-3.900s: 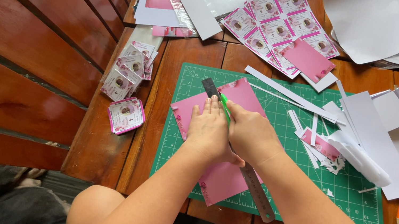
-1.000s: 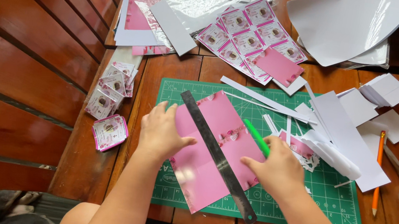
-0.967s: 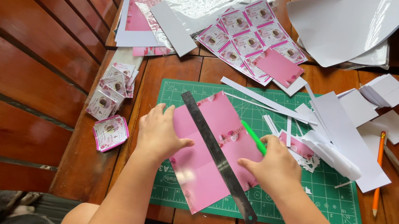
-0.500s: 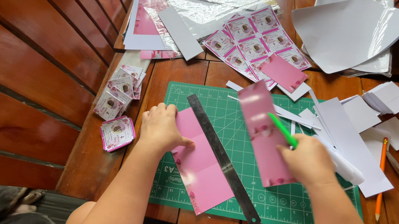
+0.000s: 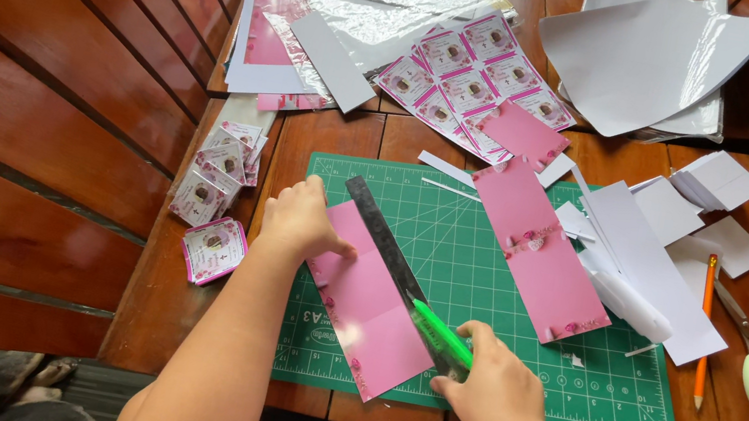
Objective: The person uses a ruler and a utility knife to cut a pink patterned sheet of paper on a green cutting mat. They repeatedly measure, align, and cut the paper into smaller rectangular pieces.
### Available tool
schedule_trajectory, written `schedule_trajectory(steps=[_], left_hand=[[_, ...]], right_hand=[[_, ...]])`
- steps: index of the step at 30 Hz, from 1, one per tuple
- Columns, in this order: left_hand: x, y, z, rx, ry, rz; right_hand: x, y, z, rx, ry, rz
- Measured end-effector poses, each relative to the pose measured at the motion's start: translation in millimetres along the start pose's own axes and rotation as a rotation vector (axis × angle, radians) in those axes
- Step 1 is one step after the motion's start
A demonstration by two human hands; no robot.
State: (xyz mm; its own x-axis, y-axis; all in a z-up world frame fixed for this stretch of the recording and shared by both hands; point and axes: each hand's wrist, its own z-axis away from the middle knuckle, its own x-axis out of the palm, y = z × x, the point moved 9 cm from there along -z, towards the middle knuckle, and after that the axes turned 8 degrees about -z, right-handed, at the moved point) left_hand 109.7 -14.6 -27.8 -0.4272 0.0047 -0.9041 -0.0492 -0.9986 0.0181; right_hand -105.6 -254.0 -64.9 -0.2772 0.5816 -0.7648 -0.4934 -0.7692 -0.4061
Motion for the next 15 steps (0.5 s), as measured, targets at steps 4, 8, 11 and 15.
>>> schedule_trajectory(steps=[4, 8, 11, 15], left_hand=[[-9.0, -3.9, 2.2, -0.035, -0.037, 0.116], [-10.3, -2.9, -3.0, 0.049, -0.043, 0.114], [-26.0, 1.7, 10.4, 0.083, -0.063, 0.151], [-46.4, 2.2, 39.4, 0.081, -0.109, 0.161]], right_hand=[[0.1, 2.6, 0.7, 0.09, -0.08, -0.018], [0.2, -0.1, 1.7, 0.111, -0.136, -0.019], [1.3, 7.8, -6.3, 0.062, -0.091, 0.036], [-6.7, 15.0, -1.4, 0.1, -0.09, 0.074]])
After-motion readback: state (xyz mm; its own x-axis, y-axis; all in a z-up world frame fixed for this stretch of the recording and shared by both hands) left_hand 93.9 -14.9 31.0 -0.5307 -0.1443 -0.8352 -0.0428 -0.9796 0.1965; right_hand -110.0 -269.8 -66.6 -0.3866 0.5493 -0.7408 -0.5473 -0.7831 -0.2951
